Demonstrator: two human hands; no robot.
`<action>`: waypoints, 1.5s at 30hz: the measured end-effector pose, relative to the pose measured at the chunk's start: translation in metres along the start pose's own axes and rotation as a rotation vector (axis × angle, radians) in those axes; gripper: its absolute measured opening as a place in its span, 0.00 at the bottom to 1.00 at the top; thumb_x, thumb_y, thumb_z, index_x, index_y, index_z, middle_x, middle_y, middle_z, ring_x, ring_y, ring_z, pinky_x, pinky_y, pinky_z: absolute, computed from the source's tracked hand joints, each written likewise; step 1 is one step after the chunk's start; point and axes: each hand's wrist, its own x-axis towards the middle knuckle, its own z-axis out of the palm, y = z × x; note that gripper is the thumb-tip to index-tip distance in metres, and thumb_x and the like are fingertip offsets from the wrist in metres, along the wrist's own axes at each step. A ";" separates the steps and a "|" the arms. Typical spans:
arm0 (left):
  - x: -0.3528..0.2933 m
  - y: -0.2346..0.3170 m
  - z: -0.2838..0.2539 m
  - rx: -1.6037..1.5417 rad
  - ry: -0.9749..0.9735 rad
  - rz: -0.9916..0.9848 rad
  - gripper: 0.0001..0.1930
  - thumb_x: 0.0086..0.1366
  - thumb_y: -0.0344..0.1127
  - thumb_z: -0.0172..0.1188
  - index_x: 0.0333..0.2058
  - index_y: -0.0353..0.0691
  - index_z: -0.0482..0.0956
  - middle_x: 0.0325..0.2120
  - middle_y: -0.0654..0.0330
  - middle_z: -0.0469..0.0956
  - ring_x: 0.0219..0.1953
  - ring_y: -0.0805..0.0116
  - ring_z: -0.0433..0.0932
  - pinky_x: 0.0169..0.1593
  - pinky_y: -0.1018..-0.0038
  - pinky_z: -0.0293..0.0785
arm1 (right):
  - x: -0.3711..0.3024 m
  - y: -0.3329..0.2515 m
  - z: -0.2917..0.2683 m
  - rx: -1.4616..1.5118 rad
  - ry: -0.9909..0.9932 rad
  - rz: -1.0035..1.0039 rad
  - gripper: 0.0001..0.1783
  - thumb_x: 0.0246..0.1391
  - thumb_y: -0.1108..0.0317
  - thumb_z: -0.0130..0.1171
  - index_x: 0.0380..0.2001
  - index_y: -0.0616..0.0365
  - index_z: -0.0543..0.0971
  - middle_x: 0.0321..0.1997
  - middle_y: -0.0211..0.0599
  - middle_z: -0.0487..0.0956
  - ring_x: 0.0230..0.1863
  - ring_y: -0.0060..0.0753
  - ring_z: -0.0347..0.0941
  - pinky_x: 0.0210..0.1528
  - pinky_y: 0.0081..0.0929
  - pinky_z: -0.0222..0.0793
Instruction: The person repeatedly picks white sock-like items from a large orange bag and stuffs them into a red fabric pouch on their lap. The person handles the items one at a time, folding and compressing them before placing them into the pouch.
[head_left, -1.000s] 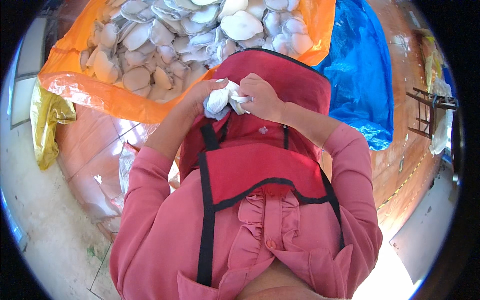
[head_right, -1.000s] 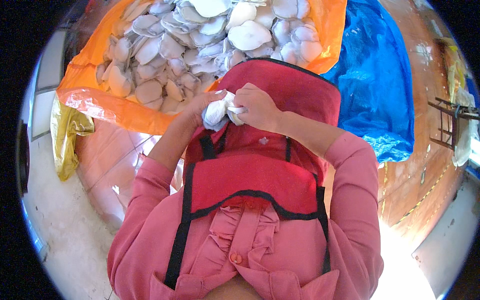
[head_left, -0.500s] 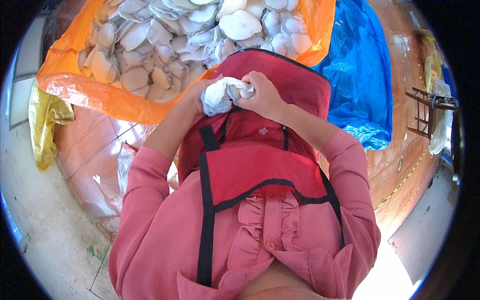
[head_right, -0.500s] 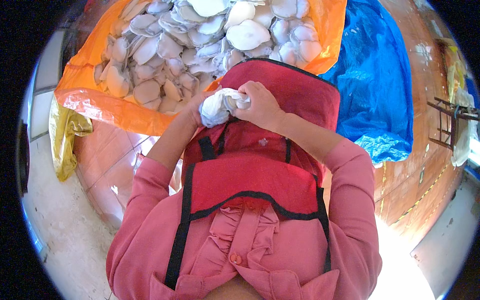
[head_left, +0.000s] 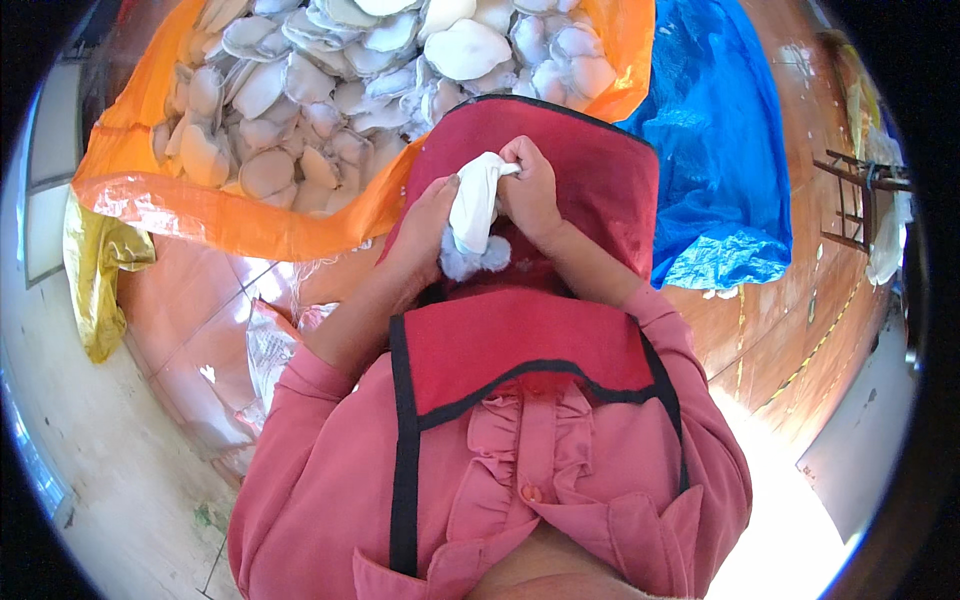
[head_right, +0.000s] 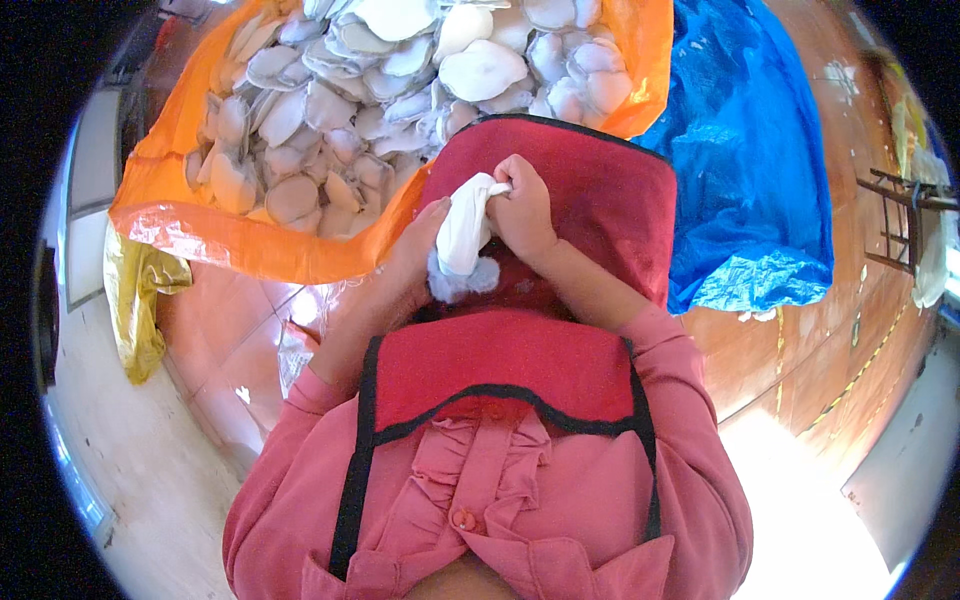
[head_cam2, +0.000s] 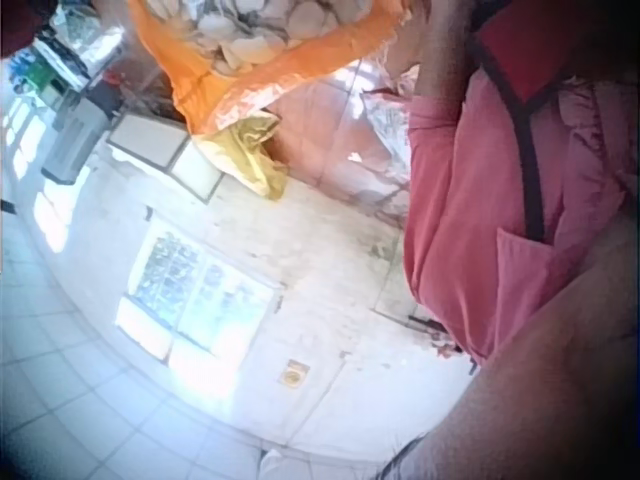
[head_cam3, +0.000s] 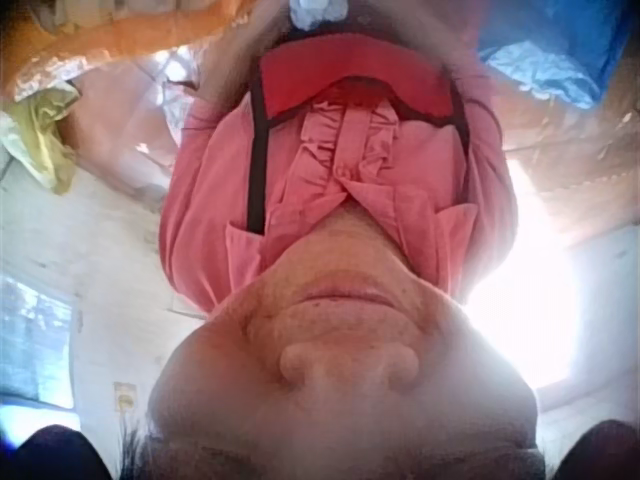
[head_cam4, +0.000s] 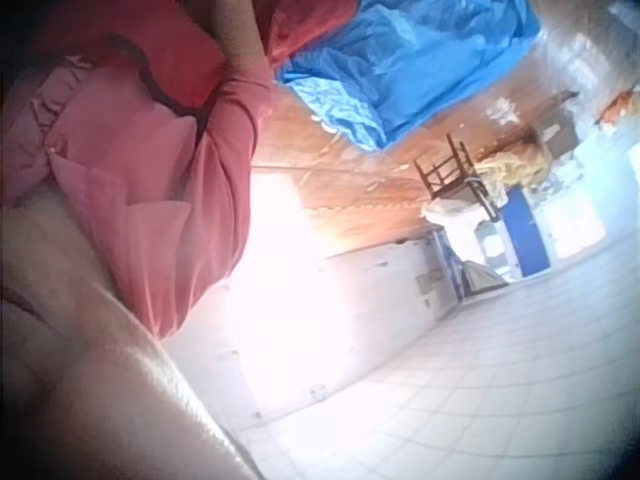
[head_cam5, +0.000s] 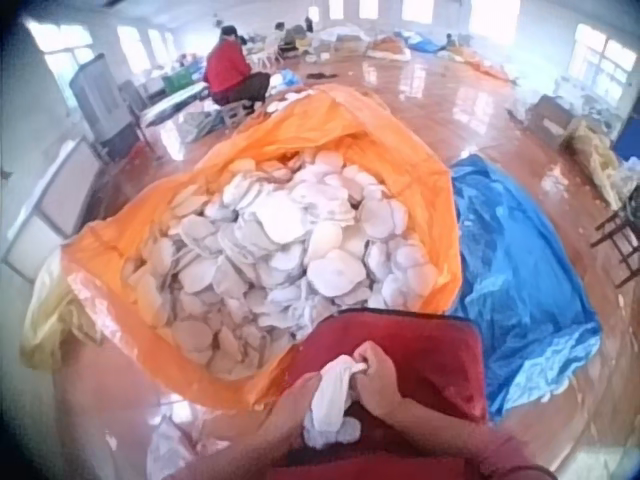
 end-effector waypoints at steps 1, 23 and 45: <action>0.000 -0.004 0.001 -0.020 0.031 0.034 0.18 0.74 0.46 0.44 0.51 0.38 0.71 0.33 0.58 0.80 0.35 0.68 0.79 0.41 0.70 0.76 | -0.001 0.001 0.002 0.021 0.035 -0.019 0.11 0.41 0.80 0.57 0.24 0.56 0.66 0.24 0.25 0.64 0.29 0.18 0.59 0.30 0.22 0.60; -0.003 0.046 -0.042 0.038 -0.206 -0.109 0.28 0.57 0.34 0.69 0.54 0.32 0.72 0.42 0.50 0.81 0.38 0.57 0.83 0.40 0.61 0.82 | 0.025 -0.050 -0.063 0.376 -0.952 0.192 0.29 0.48 0.67 0.67 0.53 0.60 0.70 0.48 0.31 0.74 0.49 0.22 0.70 0.51 0.23 0.68; -0.057 0.021 0.041 0.195 -0.006 0.262 0.23 0.57 0.33 0.70 0.47 0.36 0.69 0.38 0.56 0.77 0.37 0.70 0.77 0.40 0.73 0.75 | 0.011 -0.018 -0.036 0.161 0.246 -0.044 0.12 0.42 0.80 0.61 0.26 0.56 0.69 0.25 0.24 0.67 0.29 0.20 0.62 0.31 0.22 0.63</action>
